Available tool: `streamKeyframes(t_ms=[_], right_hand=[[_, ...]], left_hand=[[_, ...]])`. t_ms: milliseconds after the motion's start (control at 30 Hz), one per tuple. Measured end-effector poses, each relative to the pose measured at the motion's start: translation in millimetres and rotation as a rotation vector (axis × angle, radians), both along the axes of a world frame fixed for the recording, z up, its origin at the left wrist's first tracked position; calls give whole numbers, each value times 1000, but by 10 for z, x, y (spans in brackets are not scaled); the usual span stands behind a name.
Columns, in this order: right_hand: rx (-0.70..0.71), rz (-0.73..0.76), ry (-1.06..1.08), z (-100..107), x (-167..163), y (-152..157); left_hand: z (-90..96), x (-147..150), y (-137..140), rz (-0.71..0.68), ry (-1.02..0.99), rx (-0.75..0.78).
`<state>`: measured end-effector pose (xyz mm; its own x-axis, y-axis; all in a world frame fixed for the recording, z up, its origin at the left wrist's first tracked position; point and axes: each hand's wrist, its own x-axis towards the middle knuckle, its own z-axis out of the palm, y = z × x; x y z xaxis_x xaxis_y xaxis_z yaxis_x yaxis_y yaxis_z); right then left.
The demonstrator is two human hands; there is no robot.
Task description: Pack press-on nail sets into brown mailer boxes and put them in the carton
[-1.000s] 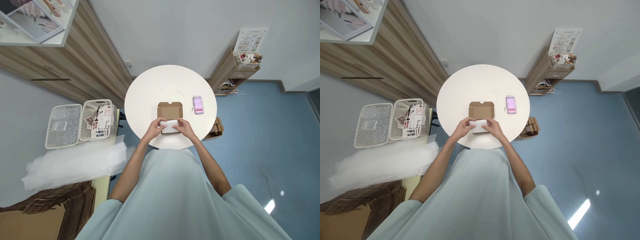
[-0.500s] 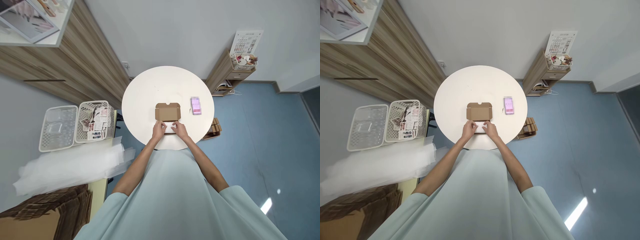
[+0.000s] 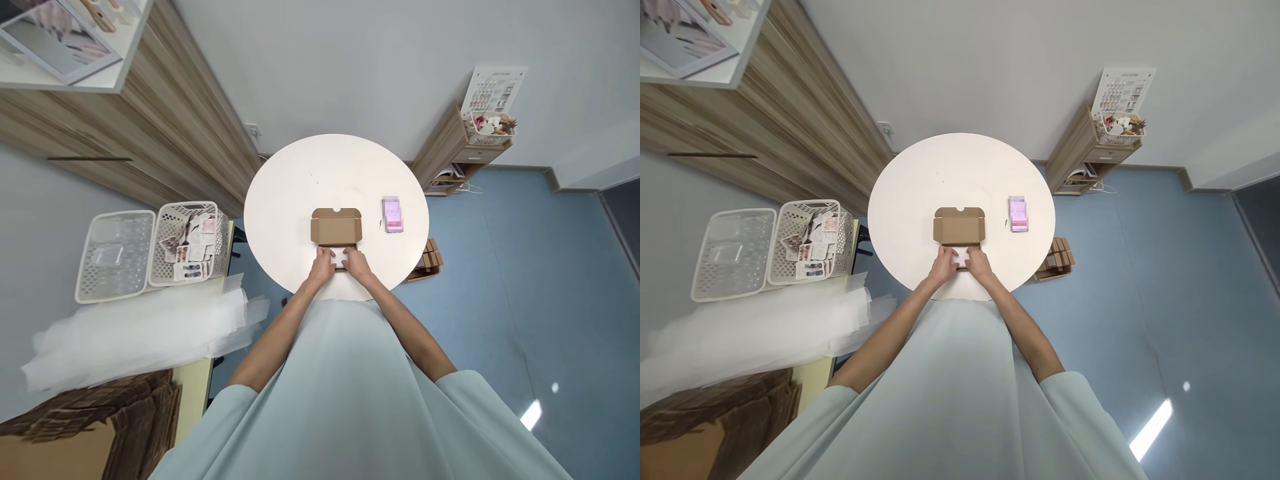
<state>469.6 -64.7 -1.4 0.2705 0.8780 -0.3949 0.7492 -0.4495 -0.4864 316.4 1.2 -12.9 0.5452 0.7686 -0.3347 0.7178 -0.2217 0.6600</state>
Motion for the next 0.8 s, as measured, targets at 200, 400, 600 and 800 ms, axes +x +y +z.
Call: streamKeyframes(t_ms=[200, 400, 600, 800], right_hand=[[-12, 35, -46, -42, -55, -2], [2, 37, -91, 147, -33, -16], [296, -241, 21, 311, 419, 127], [254, -448, 259, 315, 643, 402]], left_hand=[[-2, -13, -42, -57, -5, 2], [118, 1, -38, -24, -8, 65], [257, -53, 448, 299, -164, 199], [259, -36, 868, 478, -273, -196]])
